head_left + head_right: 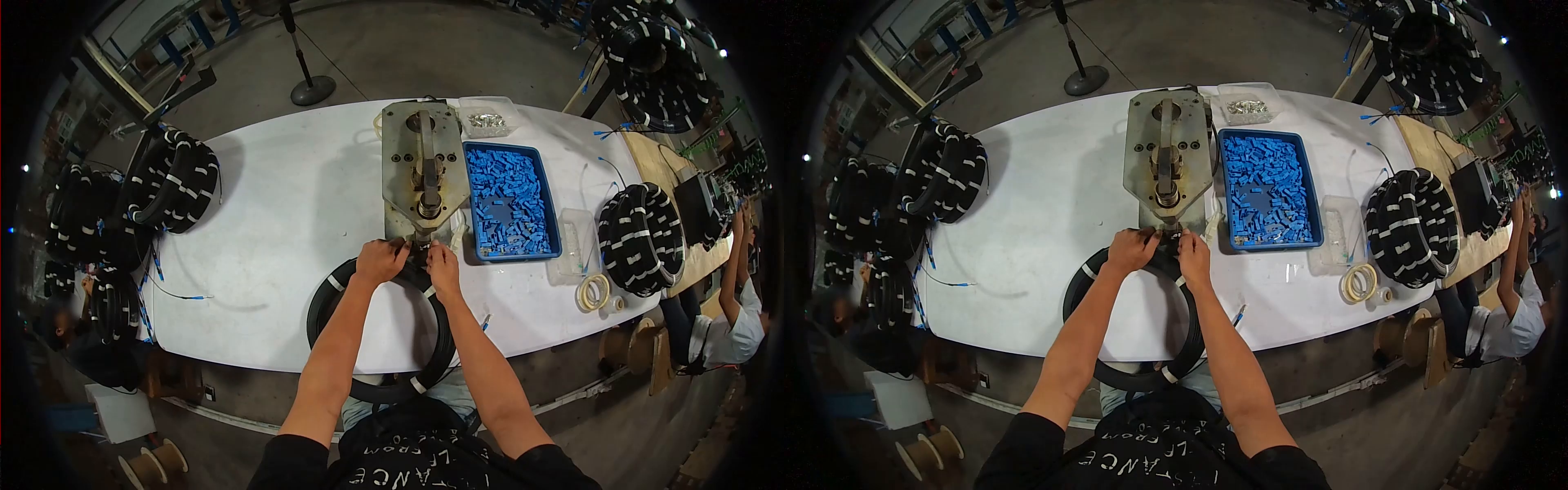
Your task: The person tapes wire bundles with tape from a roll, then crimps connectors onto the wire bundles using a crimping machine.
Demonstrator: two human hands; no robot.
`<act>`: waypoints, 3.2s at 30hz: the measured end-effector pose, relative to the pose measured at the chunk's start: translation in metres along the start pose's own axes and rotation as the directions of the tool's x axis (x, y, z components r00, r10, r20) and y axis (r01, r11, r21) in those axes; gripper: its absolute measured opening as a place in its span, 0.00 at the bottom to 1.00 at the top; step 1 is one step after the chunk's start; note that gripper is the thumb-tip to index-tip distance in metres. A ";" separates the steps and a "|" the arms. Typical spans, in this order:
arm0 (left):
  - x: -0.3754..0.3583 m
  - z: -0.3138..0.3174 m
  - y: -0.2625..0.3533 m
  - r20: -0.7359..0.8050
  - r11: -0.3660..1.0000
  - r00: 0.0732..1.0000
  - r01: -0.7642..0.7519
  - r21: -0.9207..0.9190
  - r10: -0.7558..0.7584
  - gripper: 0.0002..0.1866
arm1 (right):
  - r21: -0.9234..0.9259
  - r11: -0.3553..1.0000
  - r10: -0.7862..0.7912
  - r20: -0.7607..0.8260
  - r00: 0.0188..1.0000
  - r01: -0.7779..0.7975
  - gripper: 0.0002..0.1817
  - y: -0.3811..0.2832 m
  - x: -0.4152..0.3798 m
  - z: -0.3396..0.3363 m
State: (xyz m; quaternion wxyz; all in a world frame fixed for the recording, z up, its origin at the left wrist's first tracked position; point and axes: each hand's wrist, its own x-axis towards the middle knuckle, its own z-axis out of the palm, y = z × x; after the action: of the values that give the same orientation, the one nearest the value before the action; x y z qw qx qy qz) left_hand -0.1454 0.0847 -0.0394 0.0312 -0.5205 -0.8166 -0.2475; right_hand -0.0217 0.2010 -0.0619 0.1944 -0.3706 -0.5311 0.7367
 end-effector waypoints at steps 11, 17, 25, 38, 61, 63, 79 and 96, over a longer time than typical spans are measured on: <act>0.000 0.011 -0.005 0.006 1.000 1.000 0.017 0.021 -0.017 0.15 | -0.193 0.968 -0.165 -0.014 0.986 0.159 0.17 0.013 0.008 0.001; 0.001 0.009 -0.004 0.002 0.999 0.999 0.038 0.007 -0.038 0.16 | -0.181 0.970 -0.164 0.007 0.986 0.163 0.16 0.014 0.008 -0.001; 0.003 0.004 0.001 0.035 0.994 0.994 0.106 0.007 -0.107 0.16 | -0.150 0.981 -0.122 -0.011 0.992 0.119 0.17 0.007 0.004 0.001; 0.003 0.000 0.007 -0.024 0.992 0.992 0.126 -0.012 -0.126 0.15 | -0.044 0.999 -0.031 -0.021 0.999 0.031 0.17 -0.006 -0.002 0.004; 0.004 0.000 0.014 -0.096 0.977 0.973 0.215 0.015 -0.212 0.17 | -0.124 0.990 -0.074 -0.023 0.997 0.071 0.18 -0.003 0.000 0.003; 0.004 0.001 0.014 -0.099 0.977 0.973 0.213 0.015 -0.211 0.16 | -0.103 0.992 -0.069 -0.021 0.997 0.067 0.18 -0.004 -0.001 0.004; 0.004 0.003 0.013 -0.069 0.974 0.974 0.219 0.052 -0.215 0.17 | -0.169 0.979 -0.119 -0.036 0.992 0.111 0.18 0.012 0.008 0.001; 0.005 -0.001 0.015 -0.082 0.977 0.975 0.210 0.037 -0.206 0.18 | -0.173 0.978 -0.129 -0.053 0.990 0.118 0.18 0.015 0.011 0.000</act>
State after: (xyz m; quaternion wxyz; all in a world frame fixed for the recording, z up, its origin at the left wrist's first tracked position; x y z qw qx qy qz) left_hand -0.1348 0.0934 -0.0319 0.0487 -0.4213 -0.8701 -0.2511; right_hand -0.0273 0.2033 -0.0791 0.2243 -0.3754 -0.6075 0.6631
